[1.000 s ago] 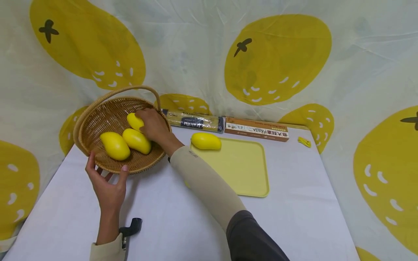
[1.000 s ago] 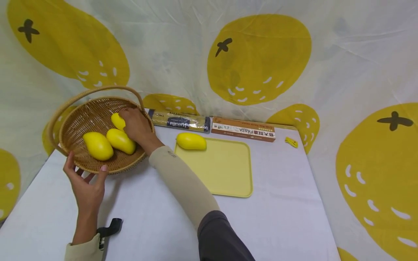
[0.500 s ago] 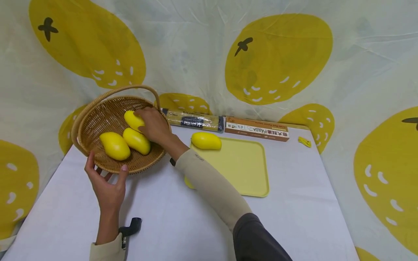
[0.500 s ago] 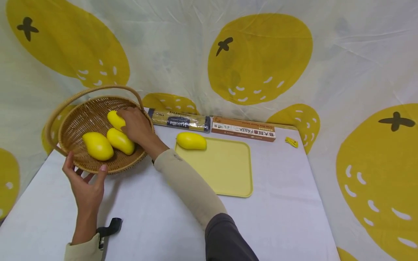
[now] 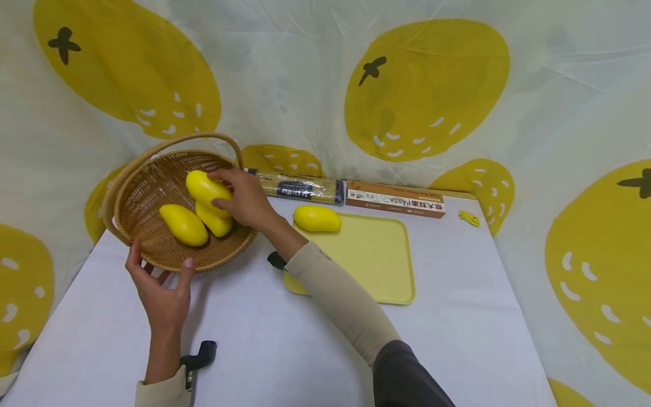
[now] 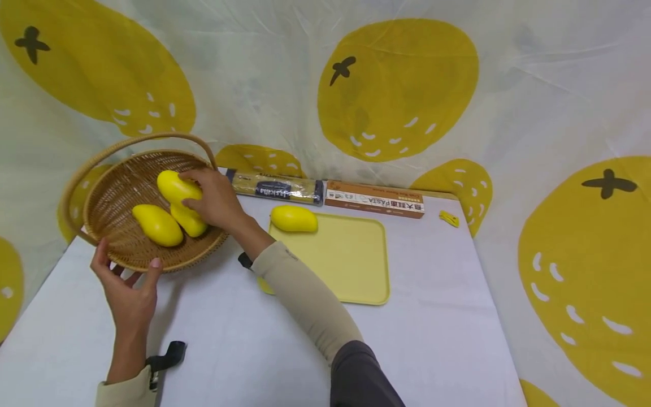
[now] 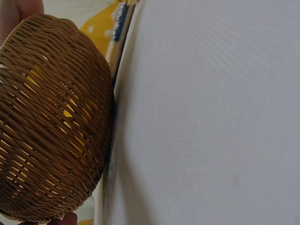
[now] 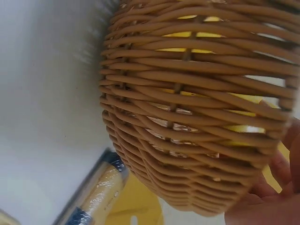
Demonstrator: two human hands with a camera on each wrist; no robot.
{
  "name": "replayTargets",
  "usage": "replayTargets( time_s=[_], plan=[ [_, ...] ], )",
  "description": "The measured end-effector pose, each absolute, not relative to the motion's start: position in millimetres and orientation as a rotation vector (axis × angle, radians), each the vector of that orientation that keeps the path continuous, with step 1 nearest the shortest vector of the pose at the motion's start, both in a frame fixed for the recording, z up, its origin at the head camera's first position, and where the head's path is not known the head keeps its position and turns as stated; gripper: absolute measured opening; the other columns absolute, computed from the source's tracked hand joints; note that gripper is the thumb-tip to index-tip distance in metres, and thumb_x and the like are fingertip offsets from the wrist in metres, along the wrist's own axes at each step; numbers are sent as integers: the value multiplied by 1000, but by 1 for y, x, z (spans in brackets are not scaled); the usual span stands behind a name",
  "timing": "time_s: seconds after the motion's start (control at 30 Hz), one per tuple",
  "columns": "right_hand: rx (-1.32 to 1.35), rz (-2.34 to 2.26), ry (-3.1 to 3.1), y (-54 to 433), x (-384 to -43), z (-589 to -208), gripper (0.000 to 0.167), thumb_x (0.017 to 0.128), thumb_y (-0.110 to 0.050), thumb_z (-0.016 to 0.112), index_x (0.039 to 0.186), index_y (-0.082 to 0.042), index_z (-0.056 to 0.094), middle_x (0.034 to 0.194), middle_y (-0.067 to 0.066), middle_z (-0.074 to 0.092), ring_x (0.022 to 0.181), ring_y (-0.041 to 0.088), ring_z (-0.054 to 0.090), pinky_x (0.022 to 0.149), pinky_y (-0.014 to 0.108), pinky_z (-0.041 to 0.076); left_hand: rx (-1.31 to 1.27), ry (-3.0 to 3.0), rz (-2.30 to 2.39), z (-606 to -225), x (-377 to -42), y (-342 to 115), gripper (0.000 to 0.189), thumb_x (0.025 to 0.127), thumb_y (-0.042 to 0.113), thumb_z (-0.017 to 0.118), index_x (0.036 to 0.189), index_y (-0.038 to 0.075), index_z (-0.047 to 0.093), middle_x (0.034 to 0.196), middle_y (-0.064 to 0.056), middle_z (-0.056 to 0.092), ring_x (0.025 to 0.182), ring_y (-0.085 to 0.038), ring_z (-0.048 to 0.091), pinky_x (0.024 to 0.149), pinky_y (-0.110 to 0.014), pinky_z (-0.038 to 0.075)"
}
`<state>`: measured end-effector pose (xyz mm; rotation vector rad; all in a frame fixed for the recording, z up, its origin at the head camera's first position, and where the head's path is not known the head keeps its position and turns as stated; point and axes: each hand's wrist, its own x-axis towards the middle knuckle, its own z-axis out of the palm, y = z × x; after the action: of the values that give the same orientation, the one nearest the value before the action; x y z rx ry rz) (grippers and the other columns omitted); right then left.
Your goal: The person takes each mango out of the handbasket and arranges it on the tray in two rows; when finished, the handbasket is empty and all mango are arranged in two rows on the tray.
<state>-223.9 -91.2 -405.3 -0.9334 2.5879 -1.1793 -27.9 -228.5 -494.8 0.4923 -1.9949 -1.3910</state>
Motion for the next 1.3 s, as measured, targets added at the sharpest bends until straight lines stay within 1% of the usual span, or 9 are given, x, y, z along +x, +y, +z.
replayTargets(
  time_s=[0.2,0.4,0.57,0.67,0.87,0.97,1.1,1.3],
  plan=[
    [-877,-1385,2474,-77,-215,-400,53,94,-20,82,145,-20,66,146,-5,66,126,10,64,105,22,53,479,-1999,-1389,-495,-27,-229,97,88,16,81,166,25,25,171,2,30,142,-27,44,100,-24,46],
    [-869,-1472,2431,-60,-209,-396,52,93,-19,83,143,-19,67,142,-6,68,122,8,65,102,17,52,485,-1997,-1395,-496,-27,-230,97,87,16,81,166,26,25,171,3,30,142,-27,45,99,-24,46],
    [-867,-1549,2384,-46,-203,-391,52,93,-17,83,142,-18,68,141,-3,69,121,9,66,100,16,53,494,-1993,-1403,-496,-27,-231,97,88,16,80,166,26,25,171,3,29,143,-28,45,99,-25,47],
    [-858,-1621,2334,-38,-200,-389,51,92,-15,83,141,-16,68,139,-1,70,120,11,67,101,19,54,500,-1990,-1408,-497,-28,-232,97,88,15,80,166,26,25,171,2,29,144,-29,45,101,-25,46],
    [-854,-1691,2286,-20,-195,-384,50,94,-16,82,142,-16,68,139,-1,69,120,12,67,107,30,54,494,-1992,-1404,-498,-28,-232,97,88,15,81,166,26,25,171,2,29,143,-29,45,100,-26,47],
    [-864,-1717,2268,-11,-193,-384,50,94,-15,82,142,-16,68,140,0,69,121,13,67,107,31,54,495,-1994,-1402,-499,-29,-233,97,88,16,81,166,26,25,171,2,30,143,-28,45,100,-26,47],
    [-882,-1763,2241,2,-193,-385,51,93,-14,82,142,-14,68,142,2,69,121,14,68,105,29,55,511,-1995,-1400,-499,-28,-233,96,88,16,80,166,26,25,171,3,30,142,-27,45,101,-25,47],
    [-876,-1834,2210,22,-193,-390,52,92,-10,83,141,-11,68,142,6,69,122,21,69,105,35,57,509,-1996,-1398,-497,-27,-231,96,89,16,80,166,26,25,171,3,31,142,-26,45,100,-24,46]
  ],
)
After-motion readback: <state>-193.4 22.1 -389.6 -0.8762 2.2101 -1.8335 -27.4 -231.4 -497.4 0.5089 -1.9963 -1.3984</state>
